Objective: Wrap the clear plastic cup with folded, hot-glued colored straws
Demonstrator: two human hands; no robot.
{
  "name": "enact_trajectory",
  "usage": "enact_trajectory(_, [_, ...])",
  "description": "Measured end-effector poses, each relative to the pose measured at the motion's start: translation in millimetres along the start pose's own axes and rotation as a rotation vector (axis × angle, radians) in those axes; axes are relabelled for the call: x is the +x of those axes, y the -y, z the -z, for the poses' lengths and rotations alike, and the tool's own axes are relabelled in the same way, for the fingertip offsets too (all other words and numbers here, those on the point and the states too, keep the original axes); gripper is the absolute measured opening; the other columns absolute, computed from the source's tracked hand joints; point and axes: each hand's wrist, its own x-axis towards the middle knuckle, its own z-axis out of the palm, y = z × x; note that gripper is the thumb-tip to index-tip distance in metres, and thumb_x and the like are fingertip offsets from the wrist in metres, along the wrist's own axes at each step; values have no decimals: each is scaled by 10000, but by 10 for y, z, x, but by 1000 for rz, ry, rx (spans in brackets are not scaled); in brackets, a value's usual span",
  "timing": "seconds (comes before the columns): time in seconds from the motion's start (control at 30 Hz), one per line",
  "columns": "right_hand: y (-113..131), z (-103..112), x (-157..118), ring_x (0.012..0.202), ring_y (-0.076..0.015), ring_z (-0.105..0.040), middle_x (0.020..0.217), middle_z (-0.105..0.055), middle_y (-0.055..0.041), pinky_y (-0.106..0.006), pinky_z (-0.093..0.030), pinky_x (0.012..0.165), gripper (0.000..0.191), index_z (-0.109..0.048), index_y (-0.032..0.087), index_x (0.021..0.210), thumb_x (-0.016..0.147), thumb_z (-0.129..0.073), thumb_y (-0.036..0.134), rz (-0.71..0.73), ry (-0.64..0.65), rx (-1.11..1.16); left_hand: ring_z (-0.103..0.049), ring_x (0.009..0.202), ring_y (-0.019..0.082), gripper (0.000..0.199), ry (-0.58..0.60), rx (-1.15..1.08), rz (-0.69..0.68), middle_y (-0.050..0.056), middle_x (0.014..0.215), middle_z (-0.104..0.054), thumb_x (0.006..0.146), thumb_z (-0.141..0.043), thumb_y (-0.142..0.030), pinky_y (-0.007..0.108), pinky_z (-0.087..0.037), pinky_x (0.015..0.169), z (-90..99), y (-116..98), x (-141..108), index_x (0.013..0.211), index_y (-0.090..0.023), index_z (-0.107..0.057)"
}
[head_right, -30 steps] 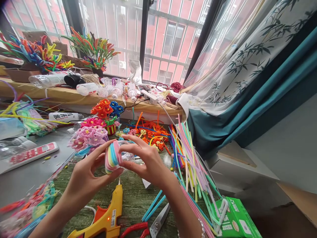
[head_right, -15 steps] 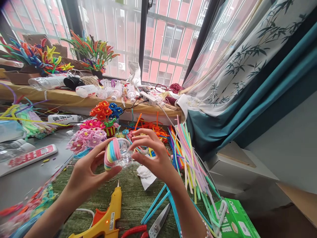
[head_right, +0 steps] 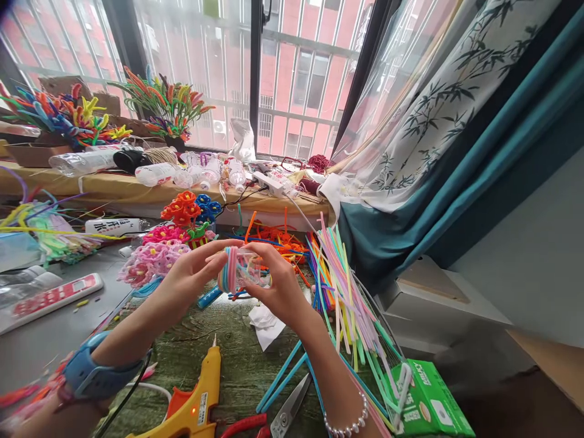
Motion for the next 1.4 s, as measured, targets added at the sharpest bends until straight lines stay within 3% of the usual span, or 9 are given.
enact_trajectory(0.13, [-24,15,7,1141,-232,-629,1256,-605,-71,-403,-536,984,503,-522,263,1258,797,-720,219,31,-49,-8,-706,1000,275,497,29,-15,14,93,1051,-757,819,-678,-419,378,-585,833,-67,-10,106,1240,-162,-616])
enact_trajectory(0.37, [-134,3,2,1121,-227,-626,1215,-616,-69,-388,-551,970,489,-552,254,1226,788,-749,342,9,-123,18,-623,1182,272,585,114,129,-120,124,1334,-624,745,-759,-317,409,-526,983,-17,46,168,1284,-191,-570])
enact_trajectory(0.57, [-200,-41,-19,1133,-235,-617,1230,-616,-79,-376,-567,936,537,-553,255,1247,770,-768,380,-18,-130,50,-600,1202,282,693,102,440,-263,138,1379,-572,752,-759,-341,436,-494,1007,16,165,213,1367,-197,-474])
enact_trajectory(0.73, [-170,15,-17,1083,-239,-624,1211,-621,-81,-346,-590,824,555,-535,269,1291,784,-750,340,-28,-119,-22,-576,1229,282,684,64,676,-404,114,1376,-575,753,-765,-383,420,-490,999,50,146,221,1359,-232,-484])
enact_trajectory(0.97, [-34,116,11,744,-176,-601,992,-659,-54,-306,-532,664,519,-557,203,1245,761,-728,278,-38,-154,-289,-707,960,265,410,-84,936,-607,98,1119,-732,812,-713,-410,376,-545,807,57,137,174,1143,-179,-638])
enact_trajectory(1.13, [48,123,33,818,-209,-629,1027,-669,-82,-321,-534,713,499,-581,165,1209,743,-724,272,-69,-183,-366,-729,840,218,189,-139,1021,-804,65,936,-779,866,-668,-332,335,-527,767,33,152,167,967,-175,-699])
enact_trajectory(1.4, [119,89,31,913,-254,-644,1037,-654,-99,-368,-522,818,519,-572,158,1227,739,-707,272,-118,-204,-504,-696,677,168,182,-176,1134,-824,35,741,-739,908,-577,-252,272,-495,645,-10,126,134,780,-179,-684])
